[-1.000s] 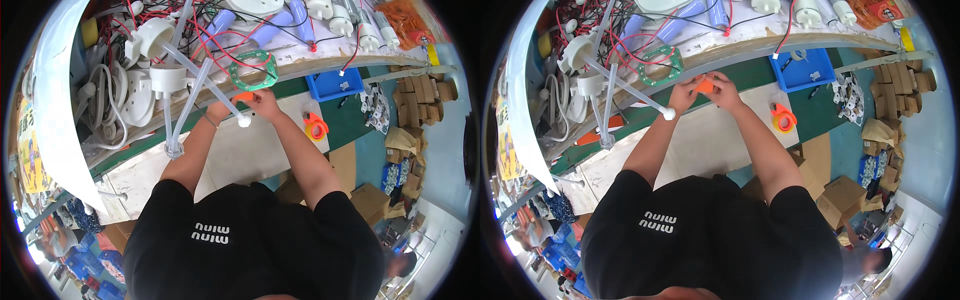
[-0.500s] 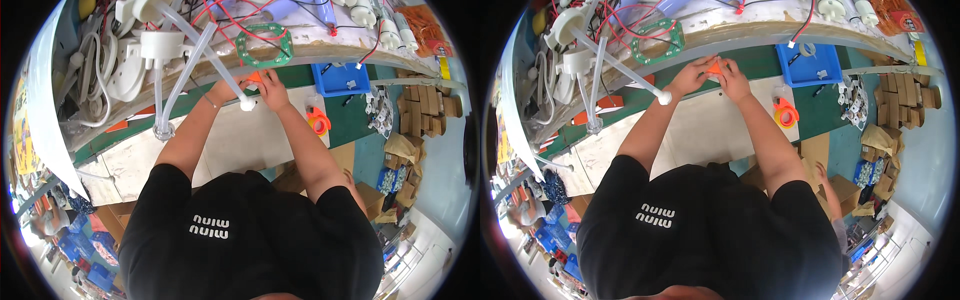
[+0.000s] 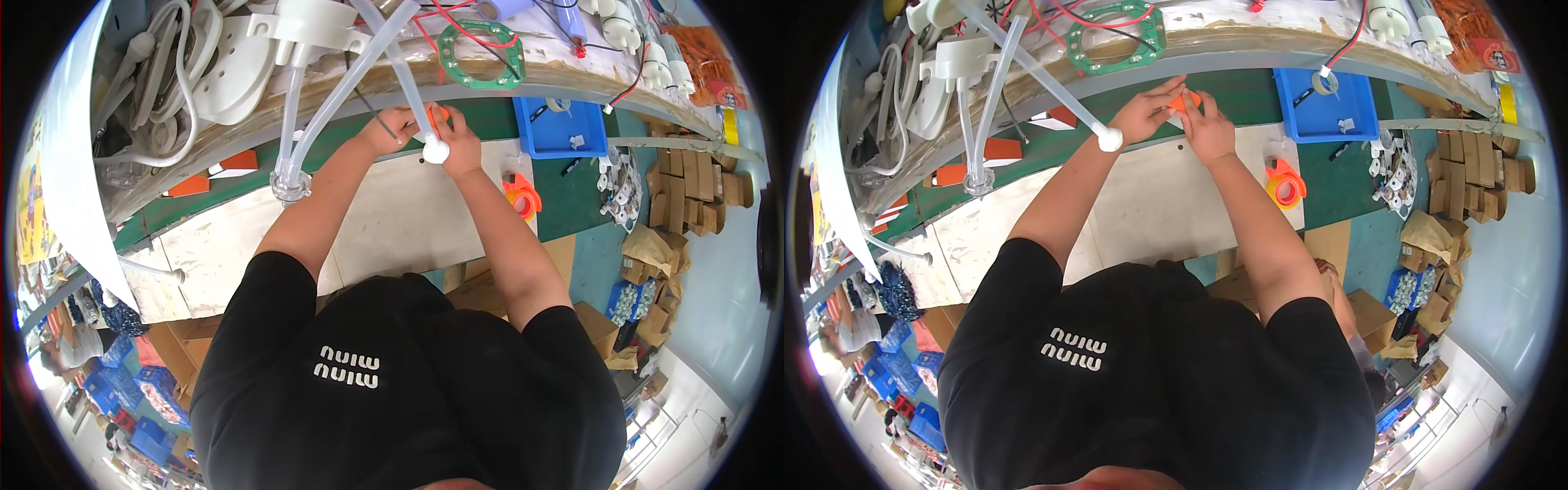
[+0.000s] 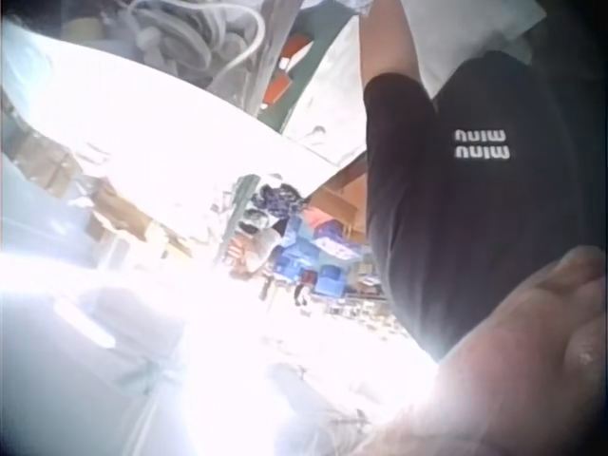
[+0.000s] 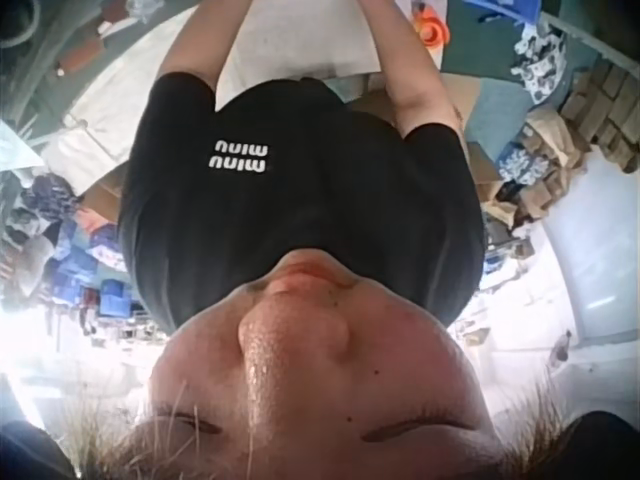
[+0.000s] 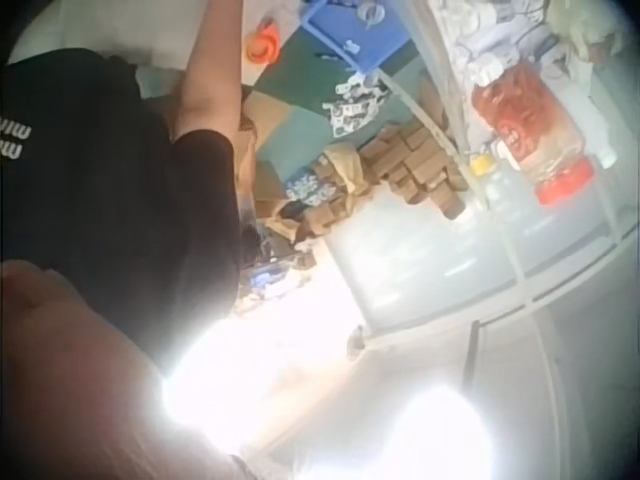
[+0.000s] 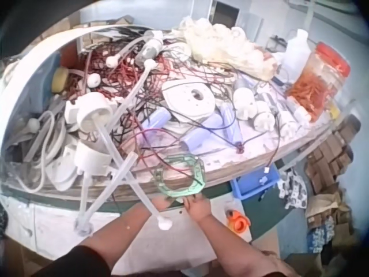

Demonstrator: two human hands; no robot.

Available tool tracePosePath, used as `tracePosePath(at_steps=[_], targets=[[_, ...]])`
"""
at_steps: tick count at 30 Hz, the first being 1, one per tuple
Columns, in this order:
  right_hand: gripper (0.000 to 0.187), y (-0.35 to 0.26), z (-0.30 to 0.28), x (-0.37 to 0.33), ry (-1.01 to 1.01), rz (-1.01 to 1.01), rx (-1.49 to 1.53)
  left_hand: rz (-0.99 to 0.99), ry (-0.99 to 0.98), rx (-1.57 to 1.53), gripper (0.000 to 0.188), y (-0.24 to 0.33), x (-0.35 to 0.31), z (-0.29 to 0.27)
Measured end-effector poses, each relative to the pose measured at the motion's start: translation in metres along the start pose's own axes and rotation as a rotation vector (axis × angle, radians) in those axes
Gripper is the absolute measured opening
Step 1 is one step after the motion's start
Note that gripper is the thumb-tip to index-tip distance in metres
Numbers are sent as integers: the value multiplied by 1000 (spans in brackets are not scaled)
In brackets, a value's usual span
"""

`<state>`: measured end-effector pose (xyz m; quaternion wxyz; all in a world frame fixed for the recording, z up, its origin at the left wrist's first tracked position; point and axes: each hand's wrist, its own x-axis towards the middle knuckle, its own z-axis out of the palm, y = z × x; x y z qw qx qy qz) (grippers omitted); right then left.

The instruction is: Packing small rectangular orange boxes into a larger cardboard box and sealing it with tape.

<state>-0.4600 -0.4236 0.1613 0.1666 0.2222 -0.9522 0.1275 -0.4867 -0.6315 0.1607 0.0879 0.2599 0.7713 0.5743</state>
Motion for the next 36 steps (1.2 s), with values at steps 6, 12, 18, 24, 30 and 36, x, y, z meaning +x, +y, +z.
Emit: tracePosePath(at_steps=[6,12,18,24,30,36], targets=[[65,-11,-7,-12,-217,118,157,-5,32,-195,47,1,-6,11],[66,-5,4,-2,-179,136,-10,-278,196,-548,71,-43,17,55],[60,-17,-20,-27,-178,95,54,-418,277,-550,52,-1,4,58],[59,-16,-100,-85,44,282,182,88,839,463,31,76,-73,-2],[48,17,-117,-112,-198,460,262,-471,908,877,118,-2,-111,-96],[80,26,-33,-132,-612,646,14,-693,723,950,89,-21,-101,-117]])
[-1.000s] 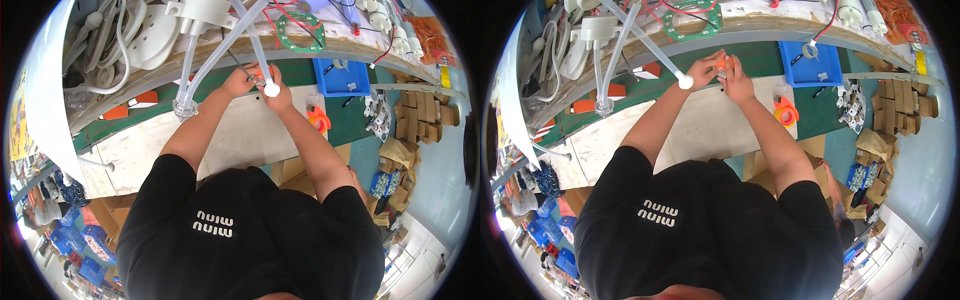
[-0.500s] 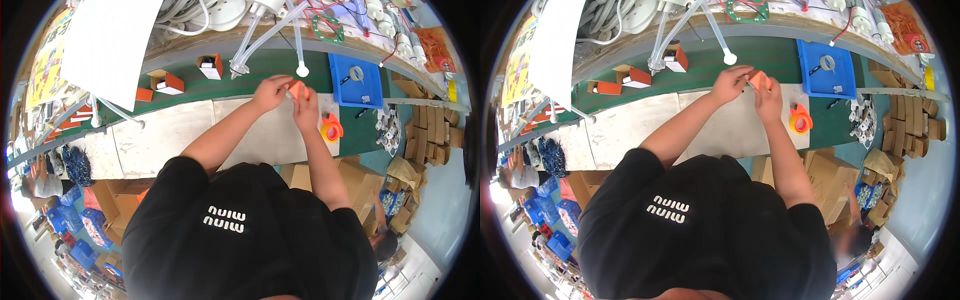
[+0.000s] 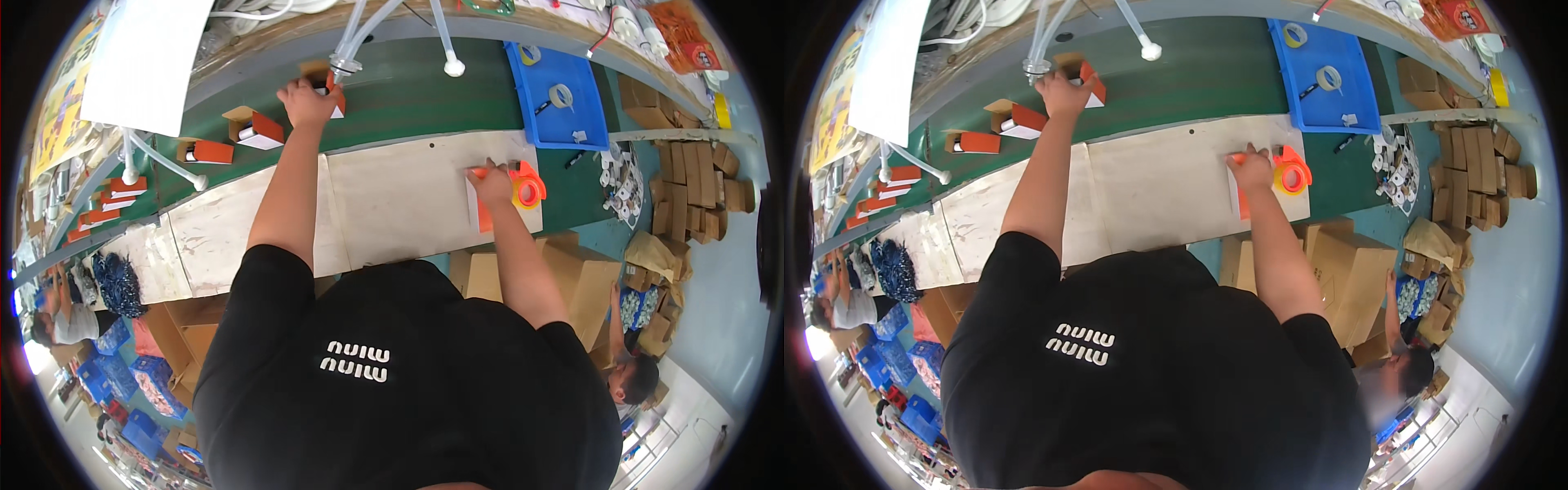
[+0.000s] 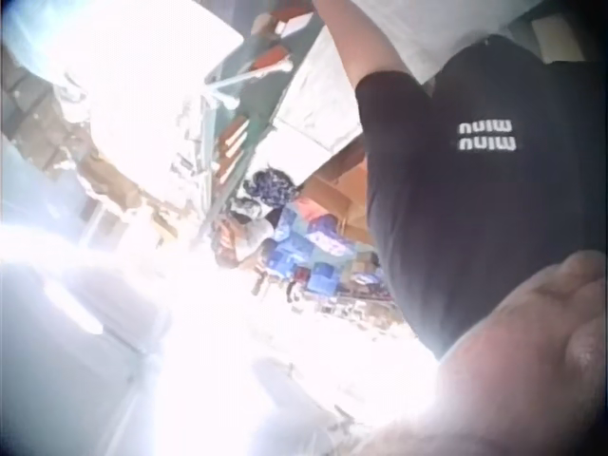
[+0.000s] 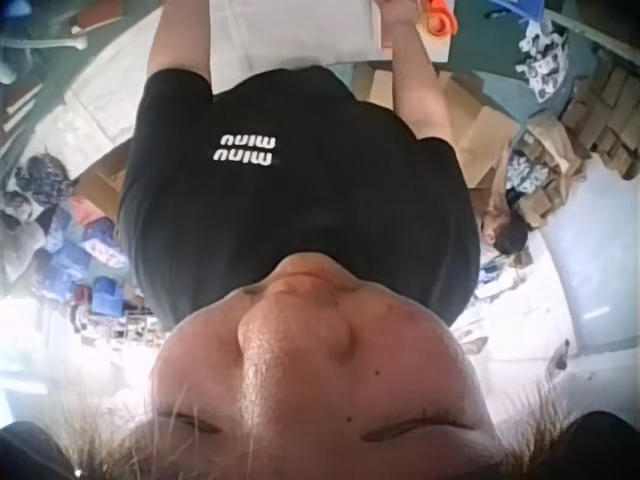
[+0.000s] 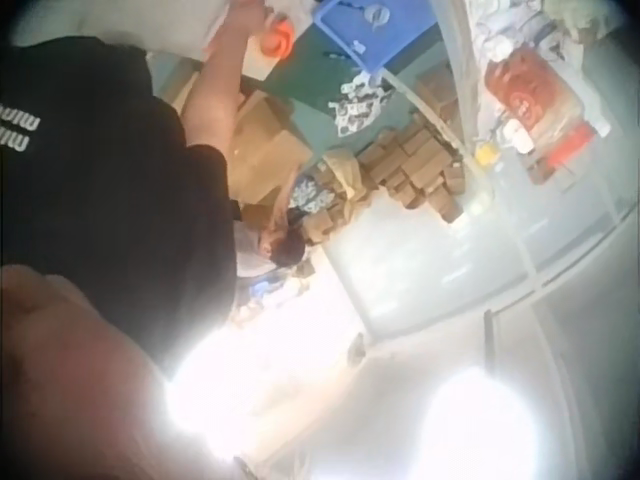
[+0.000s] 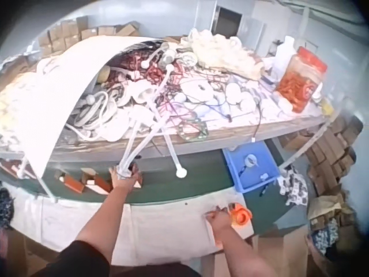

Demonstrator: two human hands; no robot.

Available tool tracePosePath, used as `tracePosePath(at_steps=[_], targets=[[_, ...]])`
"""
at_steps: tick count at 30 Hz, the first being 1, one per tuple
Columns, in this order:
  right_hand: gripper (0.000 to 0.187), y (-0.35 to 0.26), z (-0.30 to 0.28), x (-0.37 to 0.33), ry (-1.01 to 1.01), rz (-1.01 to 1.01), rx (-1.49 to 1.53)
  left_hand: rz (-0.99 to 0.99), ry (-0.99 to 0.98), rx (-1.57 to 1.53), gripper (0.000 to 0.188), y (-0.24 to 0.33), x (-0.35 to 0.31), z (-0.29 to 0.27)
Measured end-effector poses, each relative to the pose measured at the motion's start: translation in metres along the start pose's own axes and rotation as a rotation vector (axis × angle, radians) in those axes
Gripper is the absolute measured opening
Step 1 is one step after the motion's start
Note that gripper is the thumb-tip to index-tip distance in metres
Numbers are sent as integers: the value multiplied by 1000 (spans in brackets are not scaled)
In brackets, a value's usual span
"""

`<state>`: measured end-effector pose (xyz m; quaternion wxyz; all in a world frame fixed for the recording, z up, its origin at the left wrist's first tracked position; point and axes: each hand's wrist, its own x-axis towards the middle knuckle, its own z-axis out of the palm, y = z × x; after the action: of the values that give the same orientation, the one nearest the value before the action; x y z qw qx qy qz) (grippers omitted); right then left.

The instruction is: Packing small rectangular orange boxes into a larger cardboard box and sealing it with tape.

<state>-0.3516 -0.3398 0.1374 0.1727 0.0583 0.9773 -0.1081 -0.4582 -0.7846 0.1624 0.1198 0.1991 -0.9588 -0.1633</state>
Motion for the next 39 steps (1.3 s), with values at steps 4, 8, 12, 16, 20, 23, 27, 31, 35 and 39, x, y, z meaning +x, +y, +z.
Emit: tracePosePath(at_steps=[4,8,12,16,20,23,27,31,35,39], targets=[[90,-60,-2,-16,310,-45,-177,22,-15,-46,74,36,-42,-23],[97,-127,-4,-48,-8,-499,723,114,-149,-314,82,56,-112,-38],[97,-154,3,-70,-161,-492,764,152,-182,-518,95,71,-196,-53],[89,-137,14,-83,-292,-507,590,-69,-237,-1092,84,47,-246,-53],[86,-110,26,-89,-309,-518,791,-303,-404,-1509,41,46,-269,-57],[84,-91,28,-76,-435,-550,979,-273,-370,-1444,33,49,-270,-36],[71,-89,11,-73,-996,-185,1669,1,-310,-1190,42,46,-264,-20],[71,-103,18,-84,-597,-270,1237,13,-364,-1160,52,61,-261,-41],[74,-102,29,-73,65,-862,738,633,-150,-780,53,40,-234,-31],[76,-97,6,-104,34,-1013,543,749,-263,-716,54,24,-234,-46]])
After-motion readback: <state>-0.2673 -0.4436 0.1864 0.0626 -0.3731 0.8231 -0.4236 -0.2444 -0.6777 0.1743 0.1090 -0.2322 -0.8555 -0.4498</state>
